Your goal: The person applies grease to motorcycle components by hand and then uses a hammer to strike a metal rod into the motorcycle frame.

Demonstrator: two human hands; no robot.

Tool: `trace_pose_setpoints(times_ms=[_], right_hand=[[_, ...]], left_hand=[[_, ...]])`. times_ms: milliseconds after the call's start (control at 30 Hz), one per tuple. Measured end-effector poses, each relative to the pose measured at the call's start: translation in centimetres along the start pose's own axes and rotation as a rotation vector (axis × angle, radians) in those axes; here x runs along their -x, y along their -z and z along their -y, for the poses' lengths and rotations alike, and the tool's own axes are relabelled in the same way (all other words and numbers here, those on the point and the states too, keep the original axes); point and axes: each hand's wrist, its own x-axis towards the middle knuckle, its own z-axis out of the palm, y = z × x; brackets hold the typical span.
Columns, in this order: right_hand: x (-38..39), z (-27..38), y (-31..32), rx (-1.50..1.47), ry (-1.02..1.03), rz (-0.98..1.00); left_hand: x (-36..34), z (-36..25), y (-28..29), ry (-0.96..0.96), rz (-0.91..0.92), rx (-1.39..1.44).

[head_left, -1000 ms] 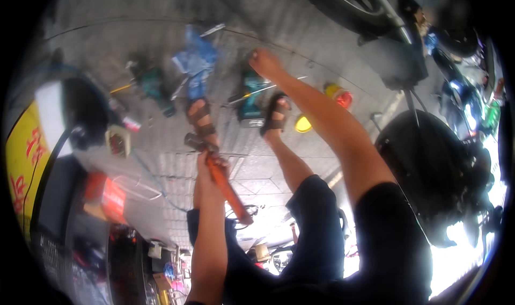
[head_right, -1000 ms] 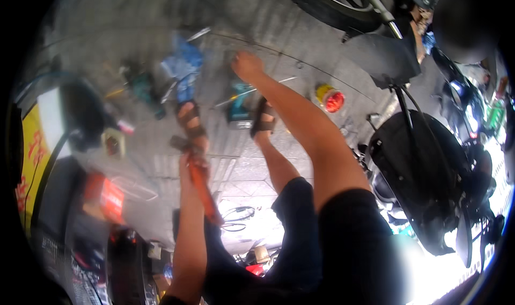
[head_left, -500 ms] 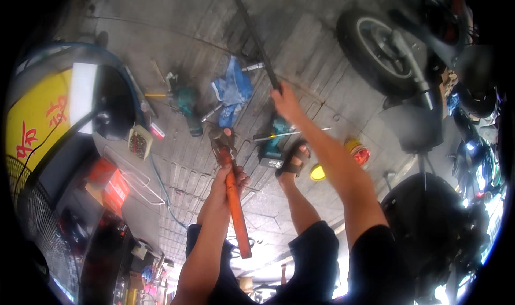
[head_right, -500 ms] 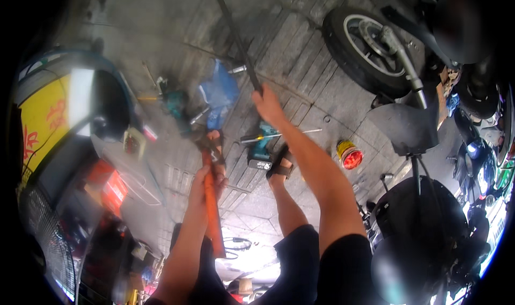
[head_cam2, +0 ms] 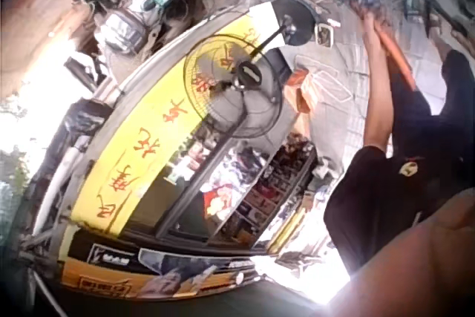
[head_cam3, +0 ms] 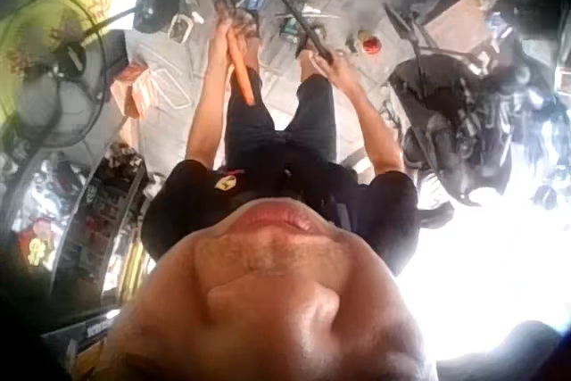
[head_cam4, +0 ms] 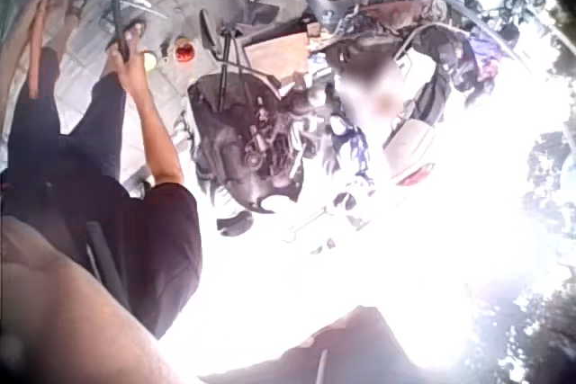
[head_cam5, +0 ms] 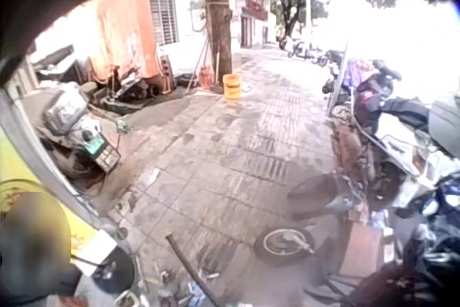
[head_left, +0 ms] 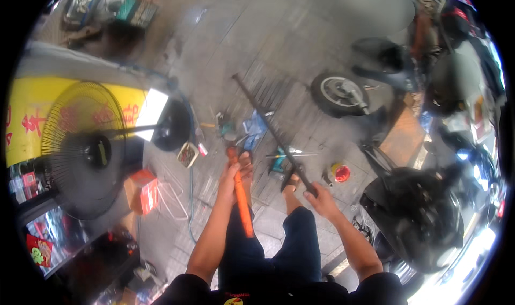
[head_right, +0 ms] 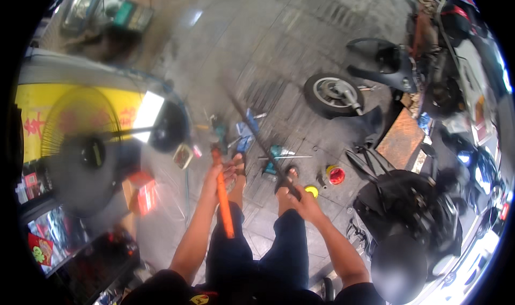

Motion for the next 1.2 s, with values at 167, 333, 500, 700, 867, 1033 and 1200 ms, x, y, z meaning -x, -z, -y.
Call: trace_pose_setpoints(times_ms=[167, 333, 500, 700, 867, 1033, 1200], right_hand=[[10.0, 5.2, 1.9, -0.082, 0.36, -0.071], [11.7, 11.6, 0.2, -0.239, 0.691, -0.337], [17.3, 11.1, -3.3, -0.165, 0.723, -0.768], [26.5, 6.9, -6.5, -0.035, 0.666, -0.879], [34.6, 3.8, -6.7, -0.753, 0.866, -0.565], [43.6, 2.6, -3.3, -1.207, 0.802, -0.856], [48.1, -7.5, 0.9, -1.699, 1.035, -1.069]], left_hand=[[9.0, -6.6, -7.5, -0.321, 0.122, -0.13], [17.2, -8.5, -13.8, -0.61, 0.312, -0.4], [27.4, -8.0, -20.2, -0.852, 0.714, -0.598], [34.6, -3.9, -20.3, -0.847, 0.842, -0.876], [40.9, 1.8, -22.3, -1.041, 1.101, -1.131], [45.3, 10.1, -27.4, -1.16, 1.481, -1.231], [48.5, 18.5, -33.7, -1.208, 1.424, -1.223]])
